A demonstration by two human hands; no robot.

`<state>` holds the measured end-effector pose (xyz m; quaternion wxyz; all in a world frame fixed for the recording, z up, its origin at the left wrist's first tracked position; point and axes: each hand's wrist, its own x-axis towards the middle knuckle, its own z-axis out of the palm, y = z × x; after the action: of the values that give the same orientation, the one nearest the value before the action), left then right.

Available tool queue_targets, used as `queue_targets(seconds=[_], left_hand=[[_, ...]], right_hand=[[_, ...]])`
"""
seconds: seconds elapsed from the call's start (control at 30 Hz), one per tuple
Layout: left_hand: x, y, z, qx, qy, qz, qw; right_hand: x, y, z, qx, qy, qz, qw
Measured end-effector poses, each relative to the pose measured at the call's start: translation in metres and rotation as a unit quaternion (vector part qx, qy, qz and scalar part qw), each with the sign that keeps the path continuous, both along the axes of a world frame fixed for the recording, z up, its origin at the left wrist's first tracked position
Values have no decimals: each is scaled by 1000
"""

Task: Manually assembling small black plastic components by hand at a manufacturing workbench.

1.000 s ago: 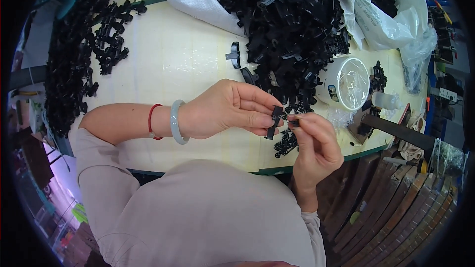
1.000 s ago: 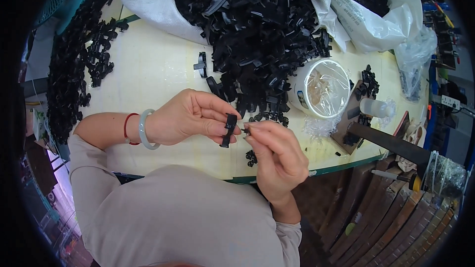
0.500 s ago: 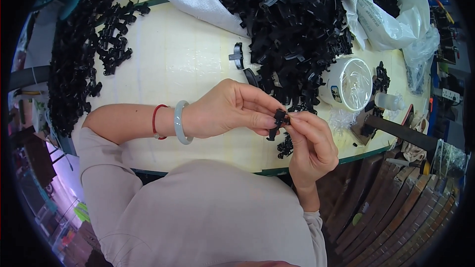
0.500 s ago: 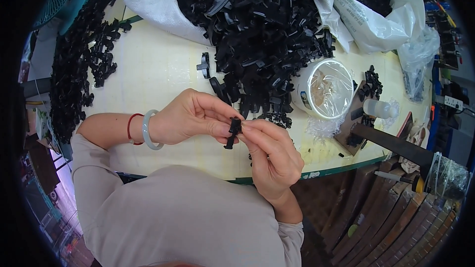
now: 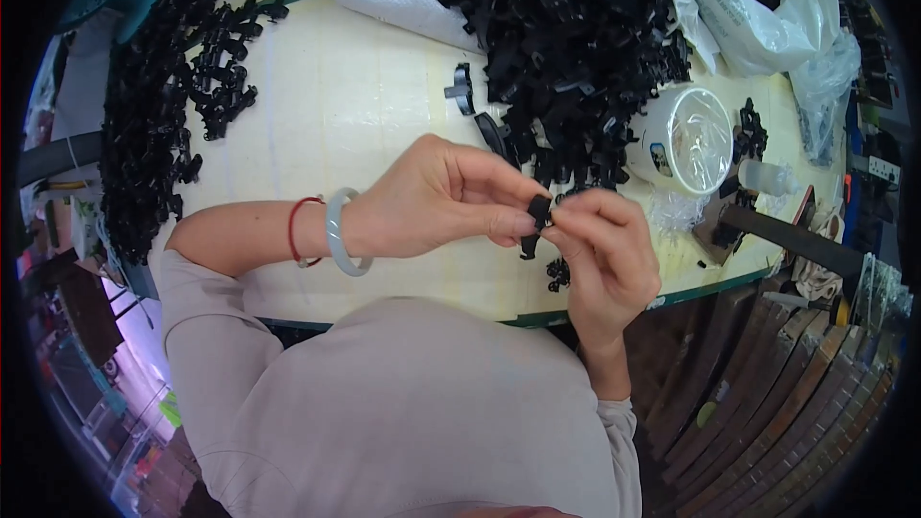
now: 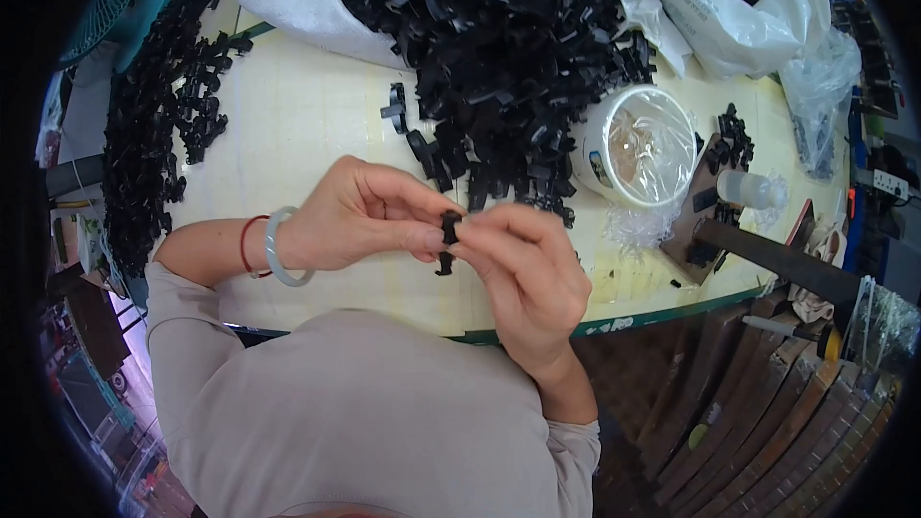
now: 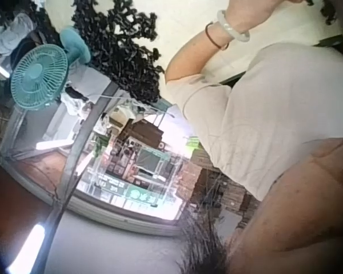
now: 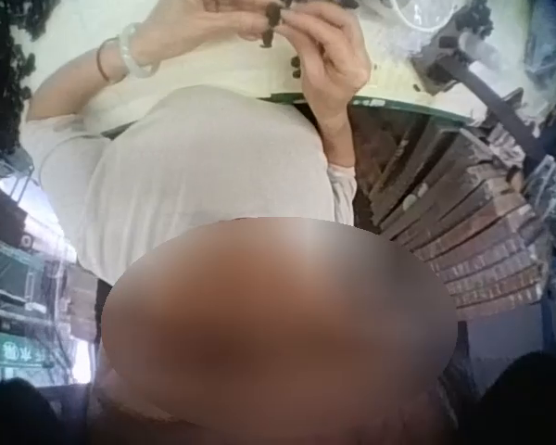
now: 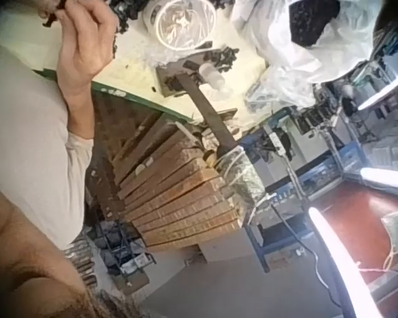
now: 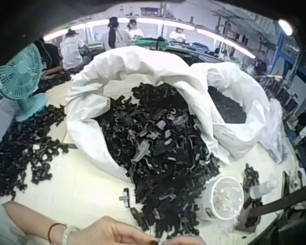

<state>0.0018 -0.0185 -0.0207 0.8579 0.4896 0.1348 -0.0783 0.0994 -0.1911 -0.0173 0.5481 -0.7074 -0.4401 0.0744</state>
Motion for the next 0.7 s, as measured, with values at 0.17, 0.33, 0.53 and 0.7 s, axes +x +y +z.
queue_targets(seconds=[0.17,0.33,0.53,0.7], left_hand=[[-13,35,13,182,101,75,975],[-47,87,4,327,172,159,916],[-61,94,13,497,186,248,810],[-38,75,18,690,-15,183,700]], right_hand=[[16,-13,16,71,179,-181,964],[18,-28,4,-177,-105,-48,977],[13,-12,-4,-199,-160,-45,966],[13,-18,-1,-209,-75,-32,974]])
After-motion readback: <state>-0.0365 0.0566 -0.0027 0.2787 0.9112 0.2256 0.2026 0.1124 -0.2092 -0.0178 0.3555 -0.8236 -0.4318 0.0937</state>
